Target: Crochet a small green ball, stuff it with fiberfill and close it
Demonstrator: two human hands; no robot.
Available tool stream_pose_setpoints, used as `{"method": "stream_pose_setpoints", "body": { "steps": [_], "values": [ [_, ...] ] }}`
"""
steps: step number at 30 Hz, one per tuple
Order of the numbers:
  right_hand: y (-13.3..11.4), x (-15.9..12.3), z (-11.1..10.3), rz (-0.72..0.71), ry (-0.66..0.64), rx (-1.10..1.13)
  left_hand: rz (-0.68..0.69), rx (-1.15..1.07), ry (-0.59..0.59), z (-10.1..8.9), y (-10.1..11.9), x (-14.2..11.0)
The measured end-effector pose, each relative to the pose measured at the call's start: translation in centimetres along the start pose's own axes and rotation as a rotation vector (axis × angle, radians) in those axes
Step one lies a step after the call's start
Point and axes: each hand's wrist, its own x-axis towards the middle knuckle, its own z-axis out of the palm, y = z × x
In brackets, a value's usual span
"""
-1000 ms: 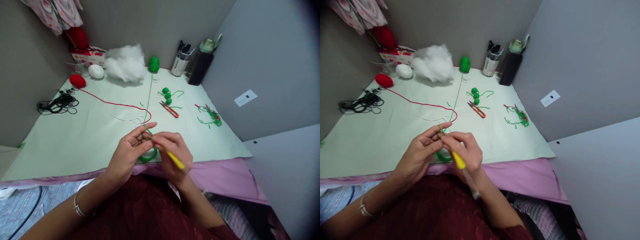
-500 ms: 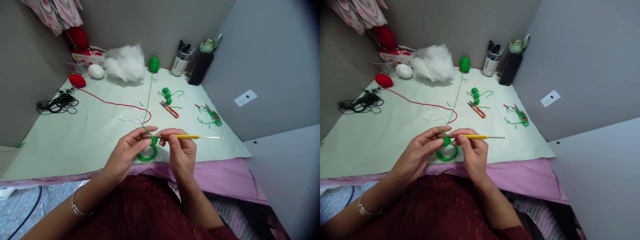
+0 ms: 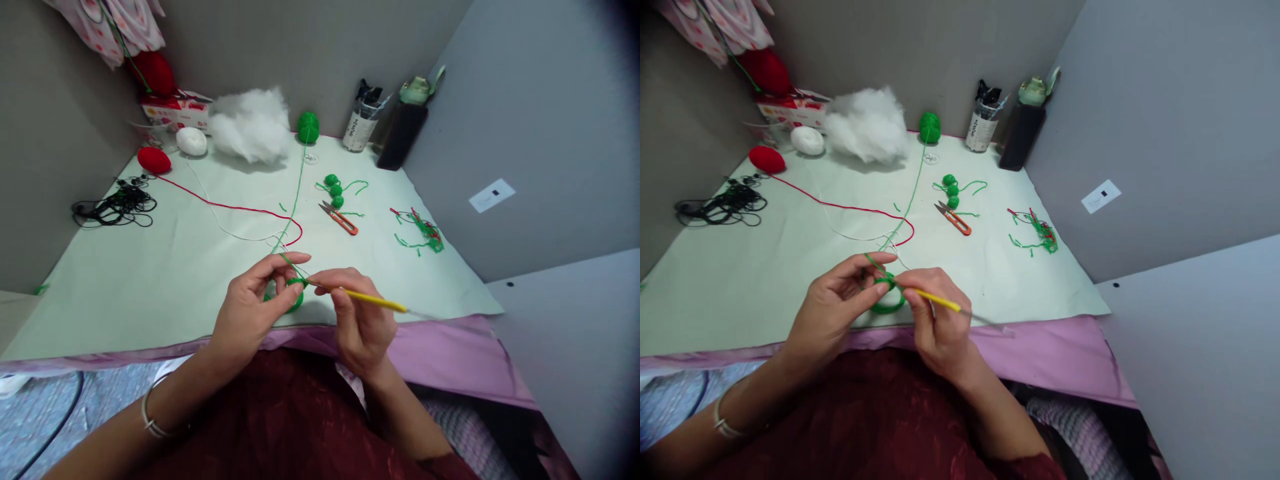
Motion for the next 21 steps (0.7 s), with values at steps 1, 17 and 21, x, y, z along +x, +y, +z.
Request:
{"method": "stream_pose_setpoints", "body": {
  "steps": [1,17,21],
  "values": [
    [0.0,-0.2,0.1,-0.093,-0.012,-0.096,-0.004,-0.016,0.017,0.1,0.0,0.0],
    [0.4,0.5,1.0,0.221,0.098,0.277,-0.197,-0.357,-0.085,0.5,0.4,0.3],
    [0.4,-0.4,0.9,-0.073,0.042,-0.119,-0.252,-0.420,-0.083,0.6,0.3,0.3]
  ]
}}
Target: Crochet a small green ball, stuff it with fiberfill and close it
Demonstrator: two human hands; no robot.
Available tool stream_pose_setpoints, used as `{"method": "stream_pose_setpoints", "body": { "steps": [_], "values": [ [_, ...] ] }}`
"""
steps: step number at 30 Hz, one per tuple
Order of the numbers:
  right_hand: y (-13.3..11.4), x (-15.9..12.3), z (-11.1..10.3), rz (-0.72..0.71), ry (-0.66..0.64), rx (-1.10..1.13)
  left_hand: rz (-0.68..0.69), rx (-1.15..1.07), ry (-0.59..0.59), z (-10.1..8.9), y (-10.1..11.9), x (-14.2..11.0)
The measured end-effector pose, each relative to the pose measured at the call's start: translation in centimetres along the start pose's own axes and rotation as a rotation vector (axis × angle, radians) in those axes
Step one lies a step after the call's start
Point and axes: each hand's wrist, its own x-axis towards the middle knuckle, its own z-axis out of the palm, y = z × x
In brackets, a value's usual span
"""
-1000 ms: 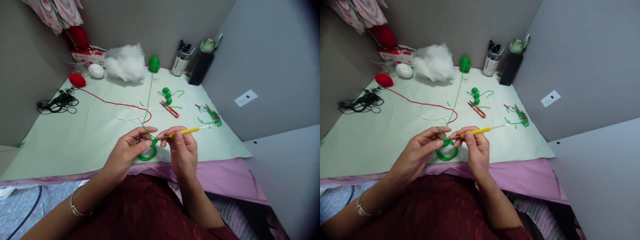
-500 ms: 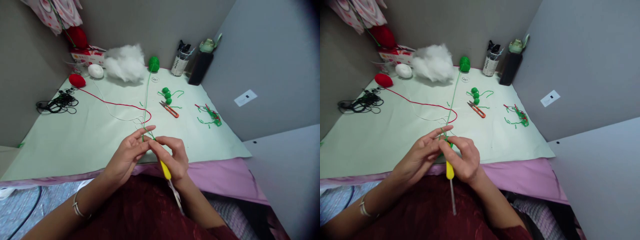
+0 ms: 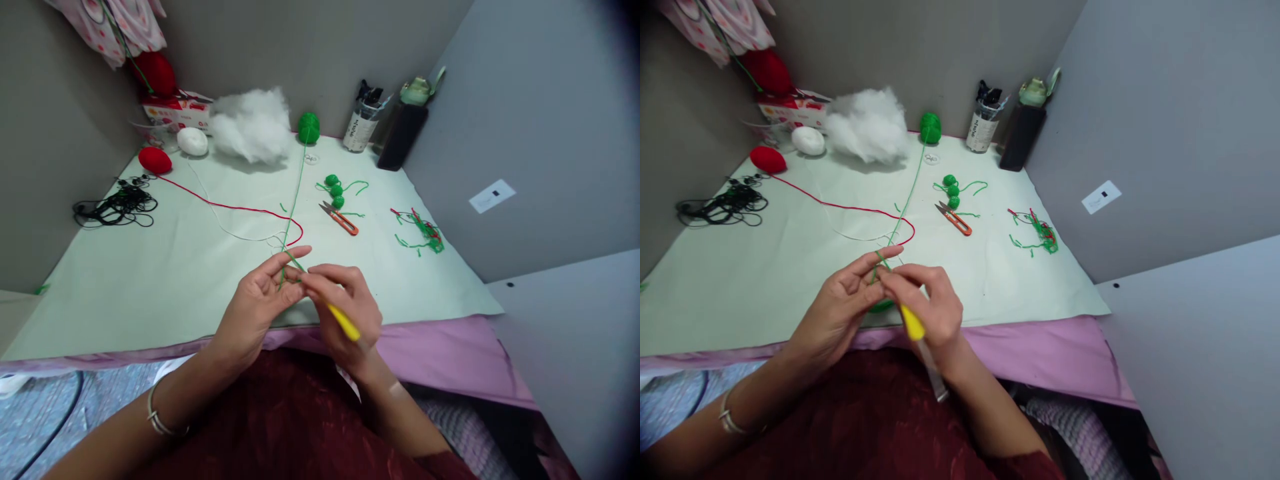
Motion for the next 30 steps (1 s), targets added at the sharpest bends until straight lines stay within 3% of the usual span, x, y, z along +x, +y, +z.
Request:
{"method": "stream_pose_setpoints", "body": {
  "steps": [2,4,8,12,18,24,30],
  "values": [
    [0.1,-0.2,-0.1,-0.085,-0.010,-0.081,-0.133,-0.098,-0.035,-0.2,0.3,0.1],
    [0.1,-0.1,-0.3,-0.001,0.055,0.026,-0.210,-0.181,-0.046,-0.4,0.7,0.2],
    [0.2,0.7,-0.2,0.343,0.185,0.449,-0.123,-0.172,-0.011,-0.5,0.9,0.2],
    [0.3,0.9,0.1,0.448,0.091,0.533,-0.022,0.030,-0.025,-0.3,0.3,0.1],
    [0.7,0.8,-0.3,0.587,0.093,0.675,0.006,0.170,-0.008,-0.8,0.0,-0.1],
    [0.8,1.1,-0.5,0.552,0.057,0.706,0.049,0.180,0.018,-0.7,0.4,-0.2],
    [0.1,0.9,-1.1,0.447,0.021,0.492,0.082,0.230,0.030,-0.9,0.5,-0.3]
  ]
}}
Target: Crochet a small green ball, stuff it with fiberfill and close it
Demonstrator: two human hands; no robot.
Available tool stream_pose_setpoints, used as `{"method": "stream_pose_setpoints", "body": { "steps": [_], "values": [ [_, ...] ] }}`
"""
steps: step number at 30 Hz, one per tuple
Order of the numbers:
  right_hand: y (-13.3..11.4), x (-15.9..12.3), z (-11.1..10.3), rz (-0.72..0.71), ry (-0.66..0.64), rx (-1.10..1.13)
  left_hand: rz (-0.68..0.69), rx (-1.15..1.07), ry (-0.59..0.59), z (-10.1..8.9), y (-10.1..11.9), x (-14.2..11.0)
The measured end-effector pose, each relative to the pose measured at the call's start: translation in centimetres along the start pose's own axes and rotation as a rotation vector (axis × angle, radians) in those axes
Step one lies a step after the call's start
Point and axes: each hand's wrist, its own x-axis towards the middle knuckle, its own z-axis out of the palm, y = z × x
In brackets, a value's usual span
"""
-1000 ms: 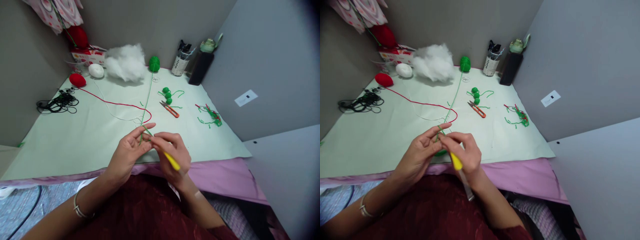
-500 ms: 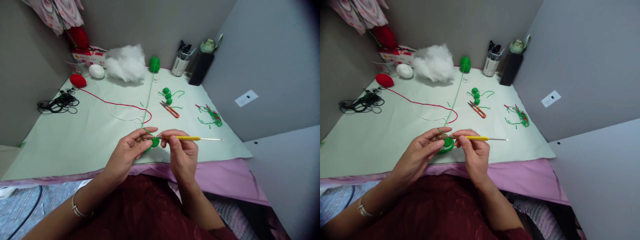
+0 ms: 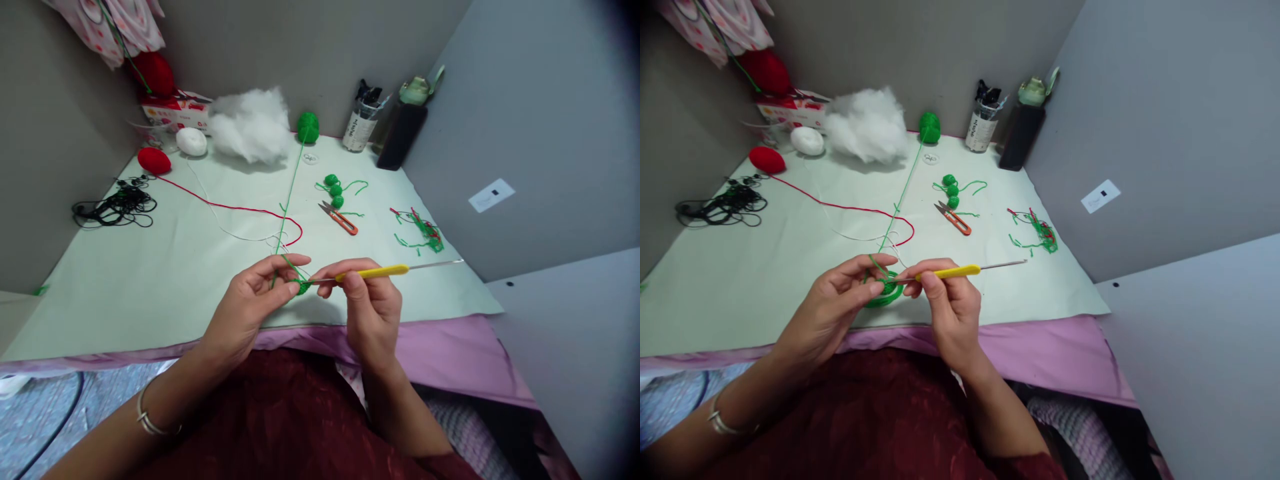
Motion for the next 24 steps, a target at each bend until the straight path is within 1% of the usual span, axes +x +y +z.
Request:
{"method": "stream_pose_setpoints", "body": {
  "steps": [2,4,7,9,11,12,14,15,16,18,21,22,24],
  "values": [
    [-0.2,-0.2,0.0,-0.046,-0.019,-0.081,0.027,0.053,0.017,0.0,0.0,-0.1],
    [-0.3,-0.3,0.1,-0.141,-0.037,-0.175,0.067,0.146,0.054,0.1,0.1,-0.2],
    [0.0,-0.5,0.5,-0.379,-0.069,-0.332,0.139,0.268,0.121,0.5,0.2,-0.4],
    [0.3,-0.7,0.7,-0.527,-0.083,-0.462,0.172,0.282,0.148,0.8,0.3,-0.6],
    [0.5,-0.8,0.7,-0.617,-0.074,-0.604,0.149,0.197,0.140,1.1,0.4,-0.6],
    [0.6,-0.9,0.7,-0.642,-0.067,-0.670,0.106,0.111,0.118,1.1,0.5,-0.6],
    [0.6,-1.0,0.6,-0.669,-0.063,-0.744,-0.041,-0.095,0.040,1.1,0.7,-0.4],
    [0.5,-1.0,0.6,-0.665,-0.058,-0.731,-0.121,-0.189,0.000,1.0,0.8,-0.3],
    [0.4,-1.0,0.6,-0.632,-0.046,-0.677,-0.186,-0.264,-0.028,0.8,1.0,-0.2],
    [0.2,-0.7,0.8,-0.485,0.006,-0.466,-0.248,-0.338,-0.046,0.5,1.2,0.0],
    [-0.2,-0.1,1.2,-0.201,0.105,-0.098,-0.219,-0.346,-0.030,-0.1,1.7,0.1],
    [-0.3,0.1,1.4,-0.138,0.121,-0.008,-0.204,-0.335,-0.027,-0.2,1.9,0.1],
    [-0.4,0.5,1.7,-0.055,0.129,0.107,-0.177,-0.305,-0.018,-0.5,2.3,0.1]
  ]
}}
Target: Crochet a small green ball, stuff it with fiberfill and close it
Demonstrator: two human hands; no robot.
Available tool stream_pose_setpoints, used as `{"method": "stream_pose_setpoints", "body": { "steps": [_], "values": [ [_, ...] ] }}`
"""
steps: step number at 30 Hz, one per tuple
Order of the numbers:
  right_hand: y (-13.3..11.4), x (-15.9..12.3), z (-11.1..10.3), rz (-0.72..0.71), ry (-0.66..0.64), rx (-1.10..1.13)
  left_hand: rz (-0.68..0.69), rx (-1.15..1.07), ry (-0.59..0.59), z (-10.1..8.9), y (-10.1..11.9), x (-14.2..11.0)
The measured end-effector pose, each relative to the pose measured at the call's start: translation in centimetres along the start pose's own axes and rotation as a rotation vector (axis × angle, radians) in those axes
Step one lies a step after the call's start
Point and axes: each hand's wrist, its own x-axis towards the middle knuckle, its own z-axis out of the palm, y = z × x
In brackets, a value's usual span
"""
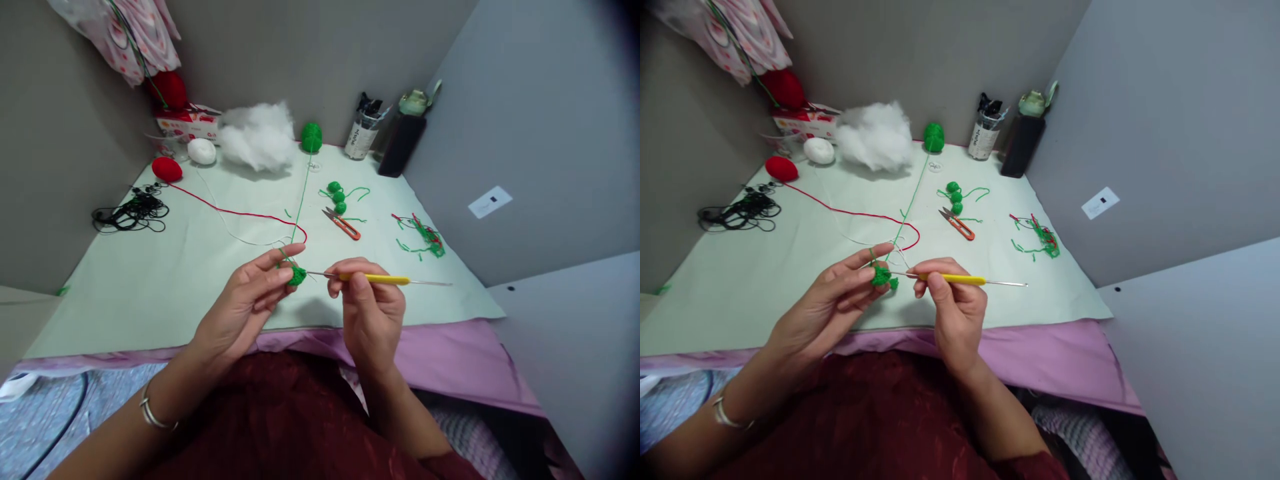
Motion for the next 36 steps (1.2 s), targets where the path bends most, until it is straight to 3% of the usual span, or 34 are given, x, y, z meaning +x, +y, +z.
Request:
{"method": "stream_pose_setpoints", "body": {
  "steps": [6,10,20,25,30,36],
  "values": [
    [0.2,0.4,0.7,0.107,-0.004,0.145,0.046,0.088,-0.022,0.4,0.0,-0.6],
    [0.8,0.1,0.8,0.121,-0.051,0.066,0.053,0.095,-0.078,0.7,-0.5,-0.7],
    [1.4,-0.2,0.4,0.111,-0.103,0.008,0.068,0.129,-0.028,0.2,-0.7,-0.4],
    [1.5,-0.1,0.4,0.122,-0.139,0.049,0.085,0.080,-0.044,0.4,-0.7,-0.5],
    [1.3,0.2,0.7,0.138,-0.079,0.126,0.126,0.091,-0.021,0.2,-0.8,-0.4],
    [0.6,0.7,0.7,0.154,-0.152,0.206,0.161,0.143,-0.004,-0.4,-0.7,-0.5]
  ]
}}
